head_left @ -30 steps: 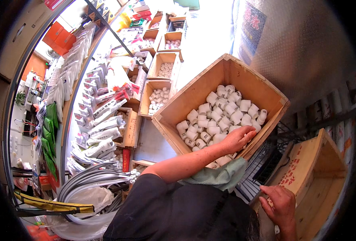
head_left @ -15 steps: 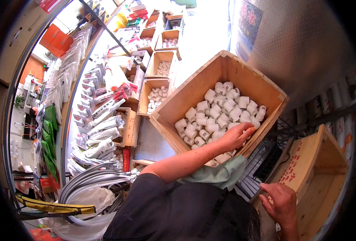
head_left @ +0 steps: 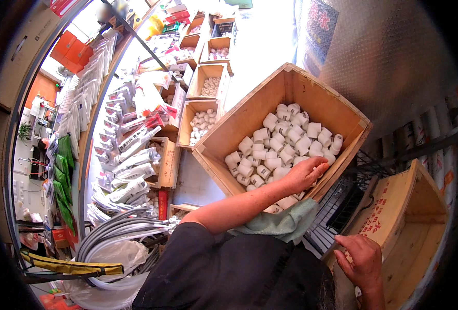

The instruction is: The person repeatedly picks small white cylindrical objects from a wooden crate and transfers them into a second wooden crate. The person uses a light green cloth to handle the items, wiping them before placing them in the destination crate. The task continues throughout the clip with a repetitive pick-and-place motion.

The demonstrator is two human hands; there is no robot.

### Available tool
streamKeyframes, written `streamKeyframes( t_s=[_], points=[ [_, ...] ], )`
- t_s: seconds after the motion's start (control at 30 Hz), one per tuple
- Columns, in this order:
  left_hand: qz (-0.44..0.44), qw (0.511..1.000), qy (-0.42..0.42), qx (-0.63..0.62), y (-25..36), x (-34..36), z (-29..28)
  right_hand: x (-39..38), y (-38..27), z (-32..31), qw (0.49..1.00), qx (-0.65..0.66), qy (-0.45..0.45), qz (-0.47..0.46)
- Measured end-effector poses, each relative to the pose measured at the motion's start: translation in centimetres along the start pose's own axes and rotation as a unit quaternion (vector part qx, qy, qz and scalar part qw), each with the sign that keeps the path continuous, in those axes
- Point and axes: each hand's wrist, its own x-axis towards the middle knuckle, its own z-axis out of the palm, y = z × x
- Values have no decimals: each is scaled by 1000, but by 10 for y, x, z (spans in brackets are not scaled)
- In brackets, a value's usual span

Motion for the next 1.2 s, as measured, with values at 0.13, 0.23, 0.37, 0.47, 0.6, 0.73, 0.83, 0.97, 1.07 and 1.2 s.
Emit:
streamKeyframes(
  t_s=[0.13, 0.23, 0.37, 0.47, 0.6, 0.73, 0.83, 0.97, 1.07, 1.2],
  points=[
    [-3, 1000, -2, 5, 2, 0, 0, -1, 1, 1, 1000, -4, 4, 0],
    [-21, 1000, 4, -18, 15, -2, -1, -4, 4, 0, 1000, -6, -21, 1],
    [15, 1000, 21, 11, 2, -1, 2, -3, 5, 1, 1000, -4, -22, -3],
    [7, 1000, 11, 2, -2, 0, 2, -1, 3, 0, 1000, -4, -22, 3],
    [137, 983, 120, -20, 6, 8, -9, 2, -6, -1, 1000, -10, -1, -5],
    [50, 934, 195, -294, 15, 9, -42, 1, -5, -2, 1000, -7, 4, -16],
    [-50, 867, 163, -468, 1, 8, -58, -2, 0, 1, 1000, -9, -6, 4],
    [-93, 844, 117, -516, -3, 8, -59, 3, -9, -1, 1000, -11, 5, -12],
    [-67, 862, 65, -498, 0, 10, -56, 2, -9, -1, 1000, -14, -2, -4],
    [-88, 871, 67, -479, 4, 10, -57, 2, -8, -1, 1000, -7, 1, -7]
  ],
)
